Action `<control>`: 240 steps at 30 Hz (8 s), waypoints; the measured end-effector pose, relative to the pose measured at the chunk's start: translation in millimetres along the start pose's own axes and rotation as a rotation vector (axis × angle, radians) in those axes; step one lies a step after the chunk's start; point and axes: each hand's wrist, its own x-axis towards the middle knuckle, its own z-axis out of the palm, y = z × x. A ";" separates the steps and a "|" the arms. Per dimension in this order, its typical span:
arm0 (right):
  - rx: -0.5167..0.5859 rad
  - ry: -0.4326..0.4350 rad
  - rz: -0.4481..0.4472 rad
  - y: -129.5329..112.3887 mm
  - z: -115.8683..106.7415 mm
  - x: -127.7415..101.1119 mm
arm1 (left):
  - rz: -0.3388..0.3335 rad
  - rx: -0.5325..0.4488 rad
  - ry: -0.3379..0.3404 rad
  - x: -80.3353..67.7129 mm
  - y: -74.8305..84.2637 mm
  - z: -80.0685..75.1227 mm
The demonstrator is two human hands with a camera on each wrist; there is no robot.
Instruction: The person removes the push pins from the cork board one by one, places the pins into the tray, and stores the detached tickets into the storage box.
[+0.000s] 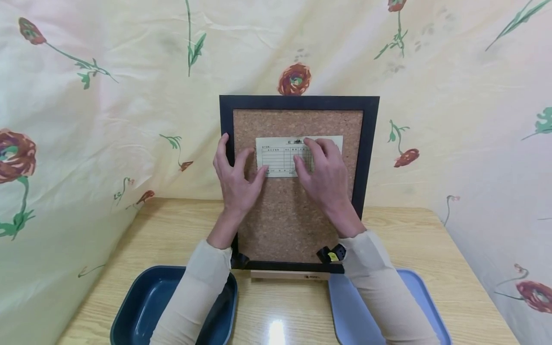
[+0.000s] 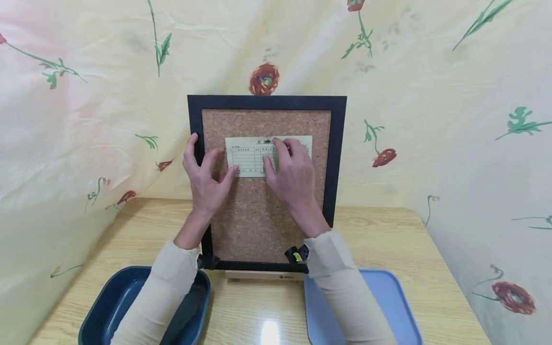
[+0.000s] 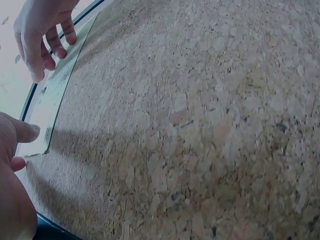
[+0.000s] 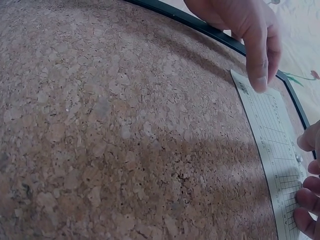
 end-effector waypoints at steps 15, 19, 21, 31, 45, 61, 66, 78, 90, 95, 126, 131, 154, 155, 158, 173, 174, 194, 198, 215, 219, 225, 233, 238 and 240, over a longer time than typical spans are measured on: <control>-0.046 0.016 0.020 -1.8 6.1 3.8 | -0.040 -0.026 0.026 1.3 3.9 3.8; -0.037 0.024 0.032 -2.6 6.1 4.3 | -0.056 -0.032 0.028 1.4 5.2 4.1; -0.036 0.029 0.035 -2.8 6.4 4.6 | -0.063 -0.036 0.029 1.5 5.5 4.4; -0.043 0.051 0.043 -4.9 10.7 6.2 | -0.094 -0.080 0.043 3.0 7.6 4.6; -0.037 0.090 0.038 -6.7 16.0 7.3 | -0.146 -0.075 0.131 5.5 12.8 12.6; -0.030 0.094 0.084 -8.7 17.4 11.5 | -0.139 -0.083 0.179 6.9 12.7 17.2; -0.030 0.105 0.093 -8.4 18.0 13.2 | -0.150 -0.079 0.183 7.8 13.4 18.5; -0.035 0.102 0.106 -8.9 16.6 16.6 | -0.145 -0.070 0.182 10.5 14.8 20.2; 0.006 0.098 0.117 -8.0 17.4 16.4 | -0.147 -0.094 0.152 8.9 11.9 19.2; 0.023 0.095 0.111 -8.1 16.5 16.3 | -0.152 -0.099 0.145 8.6 11.7 17.9; 0.133 0.018 0.159 -10.1 5.0 13.2 | -0.134 -0.128 0.137 7.1 8.8 13.3; 0.133 0.024 0.154 -8.7 4.0 12.5 | -0.124 -0.141 0.141 7.1 8.1 12.2; 0.143 0.029 0.139 -8.5 0.4 10.9 | -0.073 -0.063 0.214 4.1 10.6 10.1; 0.144 0.028 0.139 -8.5 0.4 10.8 | -0.067 -0.058 0.218 3.9 10.7 9.8; 0.141 0.026 0.139 -8.2 0.6 10.3 | -0.042 -0.049 0.228 4.0 11.2 8.8; 0.174 0.043 0.131 -5.6 1.6 7.5 | -0.017 -0.195 0.145 2.8 16.1 2.0; 0.176 0.044 0.129 -5.4 1.6 7.3 | -0.028 -0.204 0.137 2.5 16.4 1.3; 0.162 0.038 0.116 -6.4 -2.9 1.4 | -0.212 -0.400 0.115 -3.0 16.9 -9.6; 0.169 0.025 0.127 -6.1 -5.6 -0.9 | -0.207 -0.433 0.136 -4.8 17.4 -11.9; 0.161 0.042 0.138 -0.2 -21.3 -18.8 | -0.285 -0.491 0.171 -10.8 19.9 -25.1; 0.168 0.044 0.135 0.9 -24.3 -22.5 | -0.291 -0.492 0.177 -11.9 20.5 -28.5; 0.174 0.049 0.128 3.0 -27.3 -28.2 | -0.333 -0.480 0.178 -13.0 21.8 -36.3; 0.170 0.061 0.118 5.7 -32.4 -35.5 | -0.371 -0.471 0.173 -14.8 22.8 -48.6; 0.156 0.075 0.099 8.7 -35.0 -40.0 | -0.394 -0.462 0.184 -16.7 22.7 -54.2; 0.151 0.079 0.095 9.8 -36.0 -41.6 | -0.402 -0.461 0.189 -17.8 21.5 -55.7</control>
